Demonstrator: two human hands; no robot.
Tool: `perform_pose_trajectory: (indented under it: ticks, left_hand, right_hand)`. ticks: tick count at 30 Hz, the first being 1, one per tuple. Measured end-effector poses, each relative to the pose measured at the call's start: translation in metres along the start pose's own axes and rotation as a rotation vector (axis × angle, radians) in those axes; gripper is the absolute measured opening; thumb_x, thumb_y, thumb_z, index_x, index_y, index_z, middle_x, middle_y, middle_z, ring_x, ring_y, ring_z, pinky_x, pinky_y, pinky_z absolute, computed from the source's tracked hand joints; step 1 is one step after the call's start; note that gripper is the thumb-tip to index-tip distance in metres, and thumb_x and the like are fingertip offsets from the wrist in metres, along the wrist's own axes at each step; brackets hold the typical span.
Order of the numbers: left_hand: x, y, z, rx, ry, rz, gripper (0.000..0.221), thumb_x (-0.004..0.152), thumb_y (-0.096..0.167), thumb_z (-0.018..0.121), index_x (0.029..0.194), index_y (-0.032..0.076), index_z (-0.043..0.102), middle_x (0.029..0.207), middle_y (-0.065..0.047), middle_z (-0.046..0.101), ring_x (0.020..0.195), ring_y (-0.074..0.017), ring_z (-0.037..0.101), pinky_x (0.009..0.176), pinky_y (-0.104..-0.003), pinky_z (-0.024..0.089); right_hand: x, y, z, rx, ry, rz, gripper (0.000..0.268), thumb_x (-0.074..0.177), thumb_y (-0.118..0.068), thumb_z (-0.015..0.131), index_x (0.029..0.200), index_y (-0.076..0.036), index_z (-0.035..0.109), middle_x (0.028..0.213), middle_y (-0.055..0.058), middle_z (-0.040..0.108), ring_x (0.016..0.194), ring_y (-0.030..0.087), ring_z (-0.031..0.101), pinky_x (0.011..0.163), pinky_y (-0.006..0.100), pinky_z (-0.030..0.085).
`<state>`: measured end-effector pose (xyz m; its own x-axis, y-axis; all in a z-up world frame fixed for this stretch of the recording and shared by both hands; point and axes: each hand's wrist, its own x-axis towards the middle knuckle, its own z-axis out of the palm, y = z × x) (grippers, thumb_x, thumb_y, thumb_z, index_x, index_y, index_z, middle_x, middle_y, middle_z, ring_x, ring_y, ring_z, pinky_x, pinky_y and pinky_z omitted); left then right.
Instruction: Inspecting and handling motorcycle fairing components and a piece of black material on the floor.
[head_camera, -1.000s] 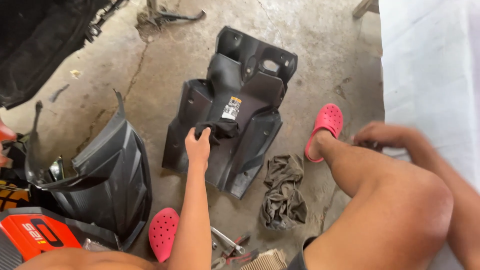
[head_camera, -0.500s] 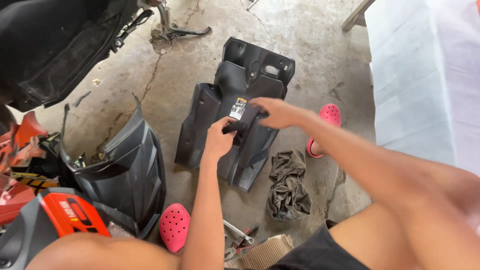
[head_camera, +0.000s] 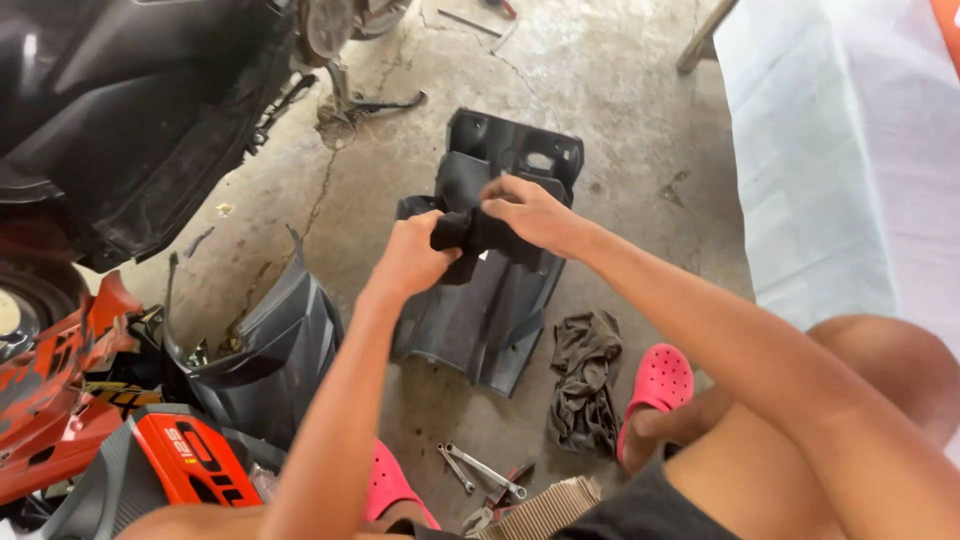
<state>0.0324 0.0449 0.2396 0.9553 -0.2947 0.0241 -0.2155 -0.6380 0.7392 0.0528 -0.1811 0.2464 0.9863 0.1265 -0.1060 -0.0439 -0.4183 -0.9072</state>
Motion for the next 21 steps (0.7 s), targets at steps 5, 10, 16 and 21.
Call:
perform_pose_trajectory:
  ticks: [5,10,16,21]
  left_hand:
    - [-0.042,0.031,-0.007,-0.113,-0.068,-0.028,0.024,0.079,0.019,0.078,0.099,0.007,0.075,0.095,-0.023,0.076,0.099,-0.0407,0.071,0.083,-0.051,0.058]
    - [-0.056,0.027,0.006,-0.601,0.006,-0.209,0.014,0.089,0.014,0.076,0.102,0.008,0.077,0.088,-0.015,0.077,0.084,-0.0236,0.074,0.073,-0.038,0.062]
    - [-0.050,0.032,-0.003,-0.923,0.193,-0.183,0.039,0.078,-0.003,0.084,0.114,0.000,0.071,0.100,-0.015,0.075,0.095,-0.0221,0.068,0.085,-0.035,0.059]
    - [-0.050,0.051,-0.053,-0.518,0.051,-0.121,0.053,0.076,-0.004,0.076,0.125,0.017,0.068,0.109,-0.006,0.079,0.097,-0.0155,0.073,0.086,-0.030,0.058]
  right_hand:
    - [-0.071,-0.025,0.007,-0.156,-0.247,-0.143,0.074,0.078,-0.035,0.084,0.139,-0.006,0.056,0.114,0.024,0.069,0.111,0.038,0.064,0.098,0.051,0.051]
    - [-0.060,0.009,0.040,-0.307,-0.137,-0.104,0.068,0.076,-0.028,0.080,0.138,-0.019,0.054,0.113,0.016,0.073,0.116,0.037,0.066,0.099,0.052,0.054]
    - [-0.053,-0.048,0.028,-0.081,-0.195,-0.271,0.079,0.069,-0.009,0.068,0.146,-0.016,0.051,0.133,0.021,0.064,0.131,0.041,0.056,0.112,0.052,0.045]
    - [-0.045,-0.045,0.013,0.296,-0.445,-0.243,0.083,0.080,-0.020,0.076,0.154,-0.006,0.043,0.135,0.021,0.061,0.116,0.031,0.064,0.095,0.046,0.055]
